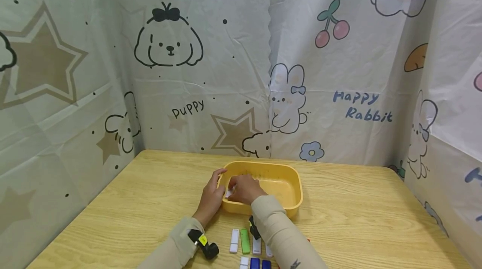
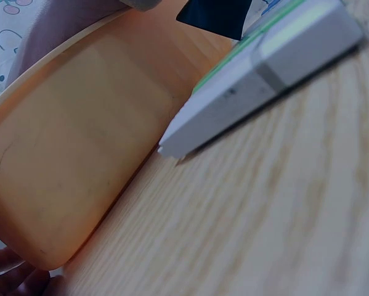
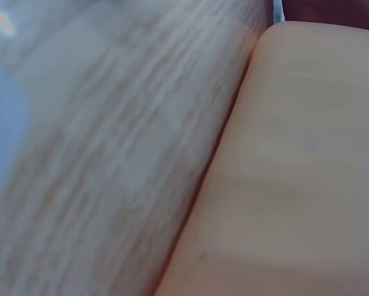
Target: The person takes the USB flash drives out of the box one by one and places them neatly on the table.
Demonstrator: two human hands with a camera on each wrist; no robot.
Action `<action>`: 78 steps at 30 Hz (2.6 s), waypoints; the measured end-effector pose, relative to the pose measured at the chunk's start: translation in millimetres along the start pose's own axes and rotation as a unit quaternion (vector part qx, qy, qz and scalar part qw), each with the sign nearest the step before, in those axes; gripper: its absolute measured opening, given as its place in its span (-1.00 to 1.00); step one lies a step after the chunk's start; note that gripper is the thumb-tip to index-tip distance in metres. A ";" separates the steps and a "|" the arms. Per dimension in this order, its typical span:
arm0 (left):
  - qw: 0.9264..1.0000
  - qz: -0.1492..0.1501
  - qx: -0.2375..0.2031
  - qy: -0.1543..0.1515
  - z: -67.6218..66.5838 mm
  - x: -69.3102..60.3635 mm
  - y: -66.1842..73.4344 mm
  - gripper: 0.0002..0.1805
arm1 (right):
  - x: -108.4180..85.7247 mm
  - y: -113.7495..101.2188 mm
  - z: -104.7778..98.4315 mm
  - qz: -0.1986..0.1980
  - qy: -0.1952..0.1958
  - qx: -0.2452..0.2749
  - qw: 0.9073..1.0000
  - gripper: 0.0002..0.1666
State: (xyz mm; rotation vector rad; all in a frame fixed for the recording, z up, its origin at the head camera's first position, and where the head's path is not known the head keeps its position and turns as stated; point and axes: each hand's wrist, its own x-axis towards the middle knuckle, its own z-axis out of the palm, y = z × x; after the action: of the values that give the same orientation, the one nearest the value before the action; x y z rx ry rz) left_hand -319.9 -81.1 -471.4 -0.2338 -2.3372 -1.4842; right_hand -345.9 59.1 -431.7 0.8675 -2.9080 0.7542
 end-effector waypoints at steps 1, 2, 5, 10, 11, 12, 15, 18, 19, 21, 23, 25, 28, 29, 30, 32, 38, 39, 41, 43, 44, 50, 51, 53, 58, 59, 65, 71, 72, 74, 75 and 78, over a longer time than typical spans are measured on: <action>1.000 0.001 0.001 0.000 -0.1 0.1 -0.4 -0.47 | 0.0 -0.4 -0.2 0.000 -0.002 -0.002 1.000 -0.77; 1.000 0.001 0.002 0.000 -0.1 0.2 -0.7 -0.47 | 0.1 -0.8 -0.5 -0.002 -0.002 -0.005 1.000 -0.78; 1.000 0.001 0.003 0.000 -0.6 0.5 -1.6 -0.47 | 0.1 -2.5 -1.0 -0.004 -0.004 -0.012 1.000 -0.79; 1.000 0.000 -0.001 0.001 -0.7 0.6 -1.9 -0.47 | -0.2 -4.5 -1.7 -0.006 0.000 -0.009 1.000 -0.79; 1.000 0.001 -0.001 0.001 -0.6 0.6 -1.9 -0.47 | -0.4 -4.5 -1.8 -0.006 0.001 -0.009 1.000 -0.79; 1.000 0.000 -0.001 0.001 -0.4 0.6 -1.9 -0.47 | -0.6 -4.5 -1.8 -0.005 0.002 -0.011 1.000 -0.79; 1.000 0.001 0.000 0.001 0.1 0.5 -1.5 -0.46 | -1.0 -4.2 -1.7 -0.001 0.003 -0.015 1.000 -0.79; 1.000 -0.001 -0.001 -0.002 0.2 0.3 -0.5 -0.46 | -1.2 -3.8 -1.6 0.004 0.000 -0.017 1.000 -0.78; 1.000 -0.002 -0.001 -0.003 0.1 0.2 -0.1 -0.46 | -1.1 -3.8 -1.7 0.003 -0.001 -0.019 1.000 -0.78; 1.000 -0.003 -0.003 -0.004 -0.2 -0.1 1.0 -0.46 | -0.7 -3.5 -1.8 0.001 -0.002 -0.026 1.000 -0.78; 1.000 -0.003 -0.004 -0.005 -0.6 -0.3 1.9 -0.46 | -0.2 -3.3 -2.1 0.000 -0.002 -0.032 0.999 -0.78; 1.000 -0.001 -0.003 -0.005 -0.8 -0.5 2.5 -0.45 | 0.3 -2.9 -2.1 -0.003 -0.002 -0.037 0.999 -0.78; 1.000 0.001 -0.002 -0.004 -1.0 -0.7 2.6 -0.45 | 0.7 -2.3 -1.9 -0.003 -0.004 -0.037 0.999 -0.78; 1.000 0.001 -0.002 -0.004 -0.9 -0.8 2.5 -0.45 | 0.7 -1.8 -1.7 -0.005 -0.004 -0.038 0.999 -0.78; 1.000 0.001 -0.001 -0.004 -0.9 -0.8 2.3 -0.45 | 0.7 -1.4 -1.4 -0.006 -0.004 -0.039 0.999 -0.78; 1.000 0.003 -0.001 -0.003 -0.7 -0.8 1.9 -0.45 | 0.7 -0.7 -0.9 -0.005 -0.005 -0.037 0.999 -0.77; 1.000 0.006 0.001 -0.001 -0.6 0.2 0.9 -0.44 | 1.4 0.1 -0.8 0.005 0.001 -0.027 1.000 -0.72; 1.000 0.005 0.001 -0.001 -0.6 0.3 0.6 -0.44 | 1.4 0.0 -0.9 0.004 0.006 -0.029 1.000 -0.71; 1.000 0.005 0.002 -0.001 -0.5 0.5 0.2 -0.44 | 1.4 0.0 -0.9 0.000 0.016 -0.033 0.999 -0.67; 1.000 0.004 0.004 0.000 -0.5 0.7 -0.3 -0.43 | 0.9 -0.4 -0.9 -0.004 0.027 -0.040 0.999 -0.65; 1.000 0.004 0.005 0.001 -0.4 0.8 -0.4 -0.43 | 0.5 -0.5 -0.8 -0.006 0.033 -0.044 0.998 -0.65; 1.000 0.002 -0.001 0.002 1.8 1.2 -1.0 -0.44 | -3.1 -1.6 -3.3 -0.012 0.070 -0.056 0.996 -0.67; 1.000 0.001 -0.003 0.002 2.6 1.2 -1.0 -0.45 | -3.7 -1.6 -4.0 -0.014 0.078 -0.058 0.995 -0.67; 1.000 -0.004 -0.008 -0.001 4.1 0.7 -1.6 -0.45 | -5.2 -1.1 -4.9 -0.018 0.095 -0.065 0.993 -0.68; 1.000 -0.011 -0.009 -0.009 6.6 -1.5 -1.7 -0.45 | -10.2 0.3 -6.9 -0.029 0.118 -0.069 0.990 -0.69; 1.000 -0.011 -0.008 -0.010 6.4 -1.8 -1.1 -0.46 | -11.3 0.4 -7.7 -0.032 0.120 -0.067 0.990 -0.70; 1.000 -0.007 0.001 -0.002 2.9 1.4 -0.4 -0.45 | -17.3 -6.4 -17.7 -0.045 0.131 -0.055 0.989 -0.72; 1.000 -0.008 -0.002 0.003 -0.5 2.2 -1.9 -0.44 | -31.7 -19.0 -24.0 -0.065 0.151 -0.018 0.986 -0.69; 1.000 -0.008 -0.002 0.003 -0.6 2.2 -2.1 -0.43 | -35.1 -21.2 -25.1 -0.071 0.155 -0.012 0.985 -0.68; 1.000 -0.008 -0.002 0.002 -0.6 2.0 -2.5 -0.43 | -42.2 -25.3 -27.4 -0.082 0.162 -0.003 0.983 -0.68; 1.000 -0.007 -0.003 0.001 -0.6 1.9 -2.2 -0.43 | -45.9 -27.5 -28.9 -0.085 0.164 0.001 0.983 -0.68; 1.000 -0.007 -0.008 -0.001 -0.6 2.1 -0.9 -0.43 | -56.7 -33.0 -33.5 -0.095 0.173 0.011 0.980 -0.67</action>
State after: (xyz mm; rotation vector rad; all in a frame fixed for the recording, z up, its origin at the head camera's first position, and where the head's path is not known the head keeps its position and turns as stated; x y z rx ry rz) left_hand -322.0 -82.2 -471.2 -0.2236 -2.3349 -1.5100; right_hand -284.8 79.3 -395.7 0.8977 -2.4792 0.8260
